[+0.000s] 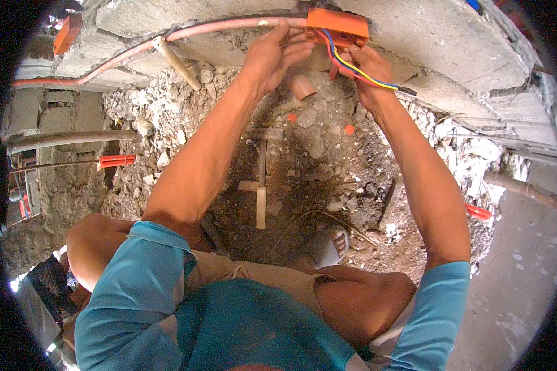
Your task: The person installs electrical wiring by threading colored wires through a pink conduit attached to a concrete block wall, securing the conduit with plastic clips, and organizing the wires into an orange junction box. The person uses a hammer to tap clips into place and adjusts the conduit alignment along the wall.
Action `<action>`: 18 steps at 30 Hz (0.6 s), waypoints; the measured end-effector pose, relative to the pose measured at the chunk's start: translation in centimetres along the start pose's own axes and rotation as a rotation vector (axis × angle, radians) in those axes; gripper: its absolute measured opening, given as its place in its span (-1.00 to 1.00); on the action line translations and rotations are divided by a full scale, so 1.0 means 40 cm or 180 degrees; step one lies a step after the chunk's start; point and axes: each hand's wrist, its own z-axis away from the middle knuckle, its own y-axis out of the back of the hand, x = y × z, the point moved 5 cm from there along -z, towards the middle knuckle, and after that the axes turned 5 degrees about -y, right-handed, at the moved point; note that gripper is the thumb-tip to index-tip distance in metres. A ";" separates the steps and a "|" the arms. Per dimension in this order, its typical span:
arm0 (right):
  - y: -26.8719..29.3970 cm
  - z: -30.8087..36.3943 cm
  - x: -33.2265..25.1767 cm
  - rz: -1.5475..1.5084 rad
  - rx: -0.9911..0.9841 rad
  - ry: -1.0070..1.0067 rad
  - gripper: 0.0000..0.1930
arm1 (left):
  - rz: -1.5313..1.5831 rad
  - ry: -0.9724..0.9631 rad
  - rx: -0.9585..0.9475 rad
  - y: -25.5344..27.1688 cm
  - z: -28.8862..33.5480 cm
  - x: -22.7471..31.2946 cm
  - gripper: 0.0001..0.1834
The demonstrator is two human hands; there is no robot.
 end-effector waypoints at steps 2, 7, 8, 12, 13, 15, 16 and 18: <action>-0.004 0.001 -0.001 0.0005 -0.0069 0.0030 -0.75 | 0.0102 -0.0039 0.0018 0.004 -0.004 -0.002 -0.43; -0.021 0.011 -0.014 0.0169 0.0158 -0.0059 -0.76 | 0.0352 -0.0033 0.0024 0.022 -0.014 -0.026 -0.47; -0.022 0.016 -0.012 0.0198 0.0246 -0.0077 -0.75 | 0.0361 -0.0048 -0.0028 0.020 -0.013 -0.029 -0.48; -0.021 0.013 -0.004 0.0244 -0.0089 -0.0079 -0.74 | 0.0284 -0.0076 0.0045 0.032 -0.009 -0.032 -0.50; -0.024 0.011 0.001 0.0223 -0.0159 -0.0072 -0.74 | 0.0251 -0.0056 0.0141 0.037 -0.009 -0.029 -0.50; 0.009 -0.009 0.009 0.0100 -0.0291 -0.0058 -0.73 | 0.0223 0.0032 0.0251 0.018 -0.007 -0.033 -0.49; 0.034 -0.021 0.020 -0.0010 -0.0376 -0.0060 -0.72 | 0.0203 0.0030 0.0336 0.008 -0.005 -0.031 -0.49; 0.041 -0.015 0.017 0.0032 -0.0140 -0.0072 -0.70 | 0.0088 0.0006 0.0474 0.015 -0.003 -0.028 -0.51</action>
